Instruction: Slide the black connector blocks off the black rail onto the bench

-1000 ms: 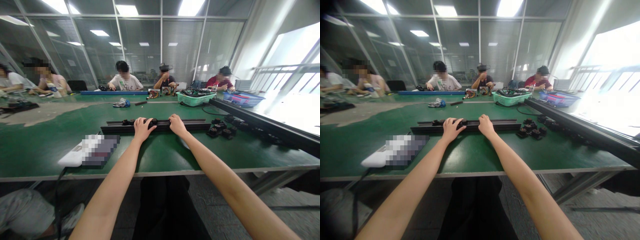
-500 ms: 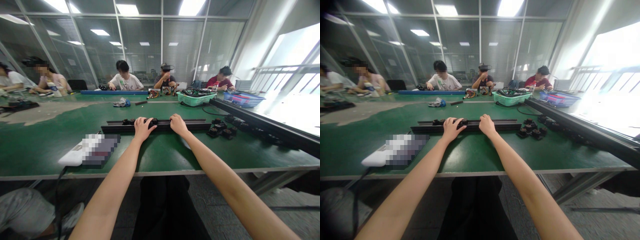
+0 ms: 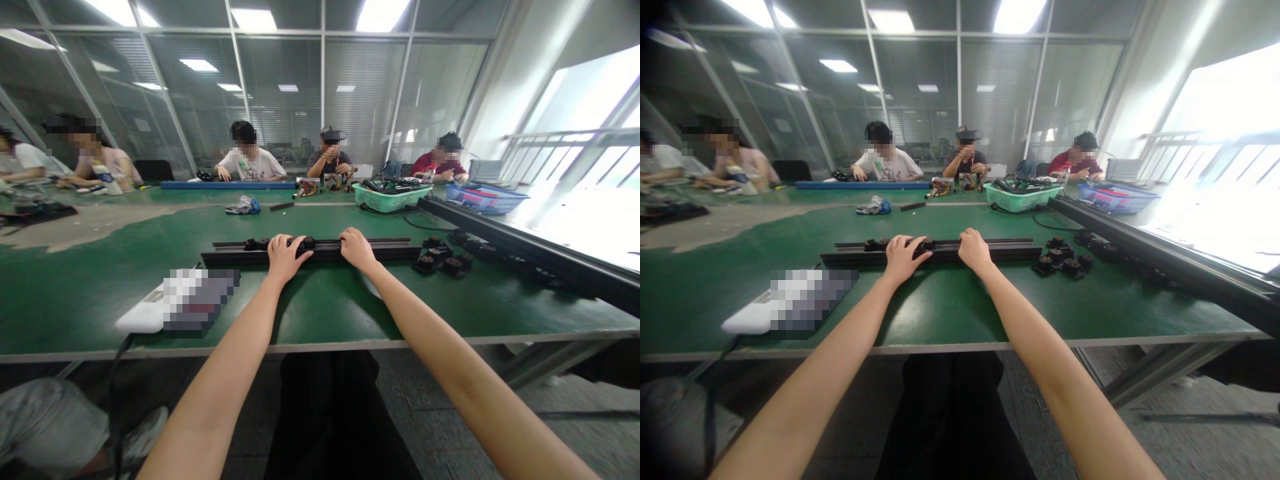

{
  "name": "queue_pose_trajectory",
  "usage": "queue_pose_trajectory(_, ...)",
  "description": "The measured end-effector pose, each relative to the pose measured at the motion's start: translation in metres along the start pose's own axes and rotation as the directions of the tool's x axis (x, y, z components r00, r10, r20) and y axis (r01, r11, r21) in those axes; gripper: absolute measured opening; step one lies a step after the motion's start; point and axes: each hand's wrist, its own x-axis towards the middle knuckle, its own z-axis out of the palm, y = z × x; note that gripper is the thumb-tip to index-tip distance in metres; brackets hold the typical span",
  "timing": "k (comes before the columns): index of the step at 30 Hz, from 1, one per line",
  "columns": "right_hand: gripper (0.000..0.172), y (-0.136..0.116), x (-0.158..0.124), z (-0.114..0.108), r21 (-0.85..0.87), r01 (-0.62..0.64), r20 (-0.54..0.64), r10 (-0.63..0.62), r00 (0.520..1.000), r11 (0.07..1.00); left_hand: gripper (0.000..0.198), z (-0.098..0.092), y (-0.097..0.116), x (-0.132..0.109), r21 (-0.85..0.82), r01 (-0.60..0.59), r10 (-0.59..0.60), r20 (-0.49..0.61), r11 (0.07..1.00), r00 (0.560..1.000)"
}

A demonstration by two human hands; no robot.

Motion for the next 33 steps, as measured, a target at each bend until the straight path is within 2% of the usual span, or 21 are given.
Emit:
queue_pose_trajectory(12, 0.037, -0.002, -0.002, -0.002, -0.018, -0.013, 0.007, 0.013, 1.0, 1.0, 0.052, 0.001, -0.001, 0.0, -0.005, 0.0, 0.0, -0.004, 1.0, 1.0)
queue_pose_trajectory(24, 0.037, 0.007, -0.002, -0.006, -0.014, -0.055, -0.008, 0.054, 0.998, 0.998, 0.054, 0.002, 0.0, 0.001, 0.0, 0.002, -0.002, 0.004, 1.0, 1.0)
queue_pose_trajectory(33, 0.034, 0.009, -0.001, -0.006, -0.019, -0.036, -0.01, 0.036, 0.999, 0.999, 0.056, 0.001, 0.001, 0.001, 0.001, 0.01, -0.01, 0.016, 1.0, 1.0)
